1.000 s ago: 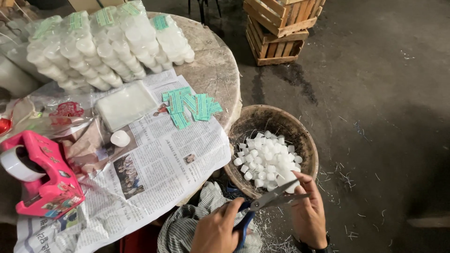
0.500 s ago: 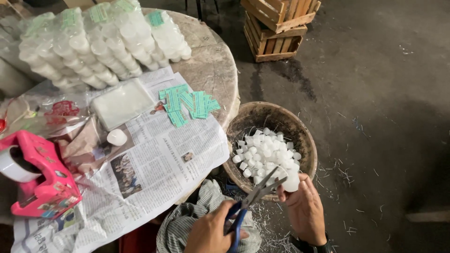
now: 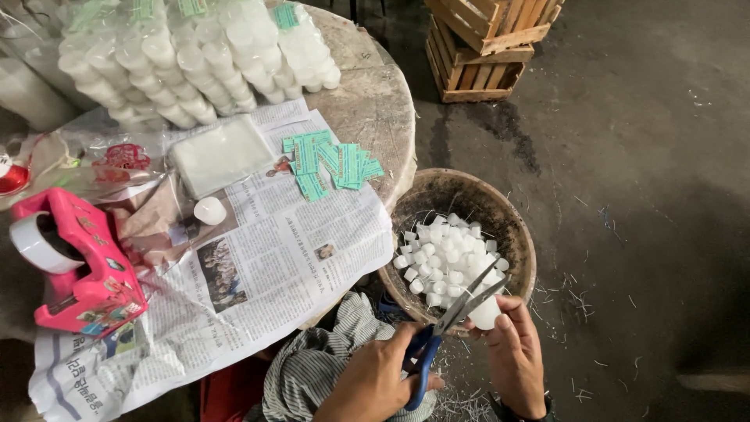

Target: Trimming small white candles with scissors and placing them into a collection area

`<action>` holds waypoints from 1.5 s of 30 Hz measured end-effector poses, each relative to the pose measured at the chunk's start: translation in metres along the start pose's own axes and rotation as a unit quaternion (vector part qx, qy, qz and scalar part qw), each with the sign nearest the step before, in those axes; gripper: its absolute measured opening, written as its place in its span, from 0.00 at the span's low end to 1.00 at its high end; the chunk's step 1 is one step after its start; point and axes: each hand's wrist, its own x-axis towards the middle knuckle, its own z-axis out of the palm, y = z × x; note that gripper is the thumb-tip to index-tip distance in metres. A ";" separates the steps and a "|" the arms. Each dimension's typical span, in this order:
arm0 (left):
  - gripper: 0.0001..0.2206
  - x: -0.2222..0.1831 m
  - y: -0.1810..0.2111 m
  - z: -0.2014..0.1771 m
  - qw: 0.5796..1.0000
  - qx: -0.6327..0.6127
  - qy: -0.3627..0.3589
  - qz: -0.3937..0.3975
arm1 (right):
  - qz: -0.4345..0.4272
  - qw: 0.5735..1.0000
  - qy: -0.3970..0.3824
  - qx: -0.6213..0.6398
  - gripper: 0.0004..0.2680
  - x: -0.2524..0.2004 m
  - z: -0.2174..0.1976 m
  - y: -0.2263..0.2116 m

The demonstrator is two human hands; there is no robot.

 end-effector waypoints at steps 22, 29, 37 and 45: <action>0.25 0.012 -0.008 -0.073 0.959 0.196 0.149 -0.142 | 0.056 0.980 -0.055 0.183 0.08 0.005 0.005 -0.012; 0.10 0.075 -0.045 -0.120 0.855 0.451 0.240 -0.089 | 0.083 0.982 -0.050 0.164 0.10 0.001 0.009 -0.007; 0.05 0.079 -0.062 -0.106 0.697 0.602 0.389 0.005 | 0.085 0.981 -0.060 0.161 0.10 0.002 0.001 0.005; 0.11 0.025 -0.015 -0.056 0.896 0.382 0.215 0.072 | 0.111 0.985 -0.055 0.119 0.12 0.002 0.000 0.013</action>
